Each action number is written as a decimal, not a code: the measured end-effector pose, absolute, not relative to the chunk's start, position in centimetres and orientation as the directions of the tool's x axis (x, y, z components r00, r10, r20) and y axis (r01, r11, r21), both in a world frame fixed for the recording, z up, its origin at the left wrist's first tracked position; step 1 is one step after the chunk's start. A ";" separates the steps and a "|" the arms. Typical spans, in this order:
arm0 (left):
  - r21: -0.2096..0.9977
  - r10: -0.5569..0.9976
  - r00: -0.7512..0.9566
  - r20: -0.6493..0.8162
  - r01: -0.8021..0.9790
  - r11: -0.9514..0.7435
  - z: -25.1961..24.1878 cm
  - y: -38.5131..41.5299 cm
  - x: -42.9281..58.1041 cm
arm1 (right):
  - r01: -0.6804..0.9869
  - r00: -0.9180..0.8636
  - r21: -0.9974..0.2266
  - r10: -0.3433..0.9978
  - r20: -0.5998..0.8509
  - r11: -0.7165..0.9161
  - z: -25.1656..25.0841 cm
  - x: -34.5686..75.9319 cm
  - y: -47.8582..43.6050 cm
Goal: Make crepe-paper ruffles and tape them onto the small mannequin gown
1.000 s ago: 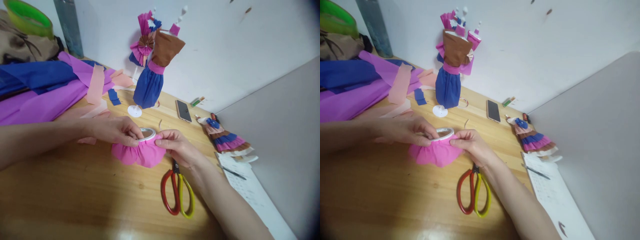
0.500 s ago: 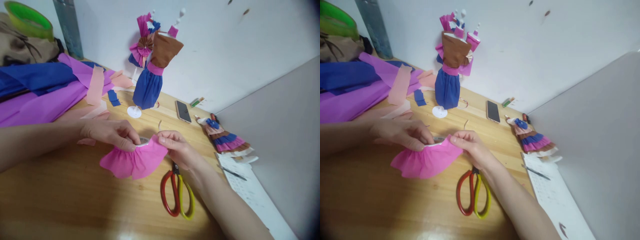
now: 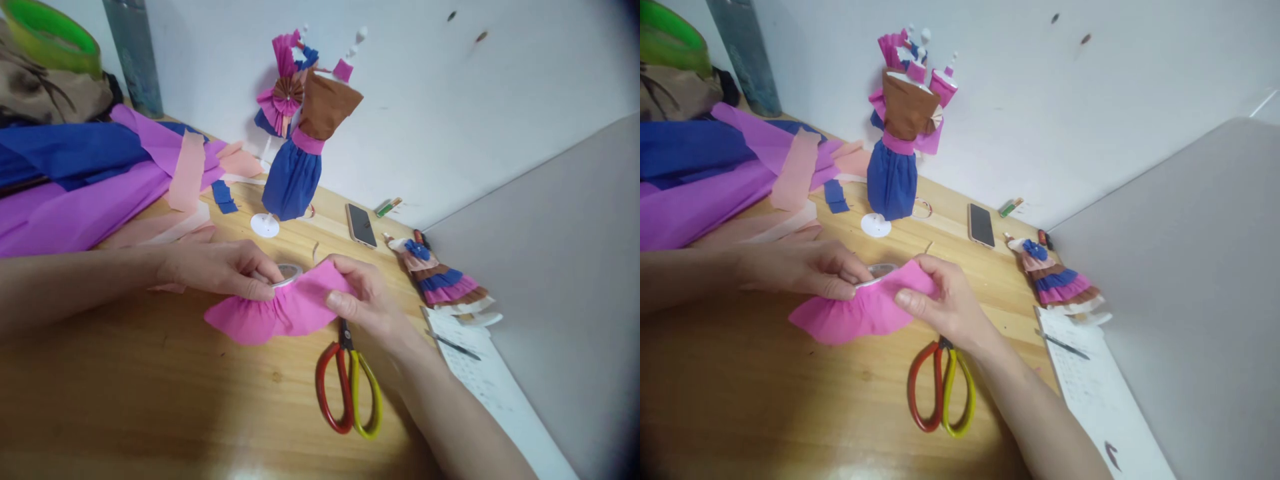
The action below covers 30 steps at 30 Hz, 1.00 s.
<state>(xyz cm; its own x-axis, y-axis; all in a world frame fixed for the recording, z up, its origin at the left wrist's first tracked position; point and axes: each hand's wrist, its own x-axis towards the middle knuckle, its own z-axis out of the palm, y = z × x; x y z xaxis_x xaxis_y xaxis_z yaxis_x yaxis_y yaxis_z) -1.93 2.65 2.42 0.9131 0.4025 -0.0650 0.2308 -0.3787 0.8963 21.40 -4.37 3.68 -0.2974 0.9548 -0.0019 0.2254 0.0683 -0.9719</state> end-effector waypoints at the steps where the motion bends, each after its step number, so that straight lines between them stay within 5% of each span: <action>1: 0.878 0.418 0.904 -0.089 0.270 -0.396 2.5 2.6 -1.9 | 0.256 -0.256 -0.965 0.967 -0.004 0.064 3.5 21.3 -4.4; 11: 0.809 0.504 0.862 -0.046 0.328 -0.488 3.0 1.9 -1.3 | 0.342 -0.150 -0.927 0.983 0.106 0.152 3.0 20.1 -5.3; 19: 0.545 0.708 0.706 0.010 0.590 -0.596 2.4 0.1 -0.8 | 0.383 -0.153 -0.924 0.986 -0.069 -0.006 2.3 20.2 -4.7; 25: 0.453 0.732 0.670 0.125 0.618 -0.643 2.1 -0.8 -0.4 | 0.466 -0.131 -0.877 0.989 0.061 0.116 1.7 19.8 -5.0; 30: 0.487 0.698 0.704 0.136 0.566 -0.665 1.9 -0.7 -0.2 | 0.472 -0.152 -0.863 0.981 0.122 0.180 1.9 19.5 -5.2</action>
<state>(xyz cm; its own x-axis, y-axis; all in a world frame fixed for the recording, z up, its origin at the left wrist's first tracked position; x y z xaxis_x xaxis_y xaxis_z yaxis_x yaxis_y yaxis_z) -0.19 -0.67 1.90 0.7036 0.6975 0.1360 0.5656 -0.6655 0.4870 19.52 -5.25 1.88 -0.1519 0.9808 0.1220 0.4724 0.1805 -0.8627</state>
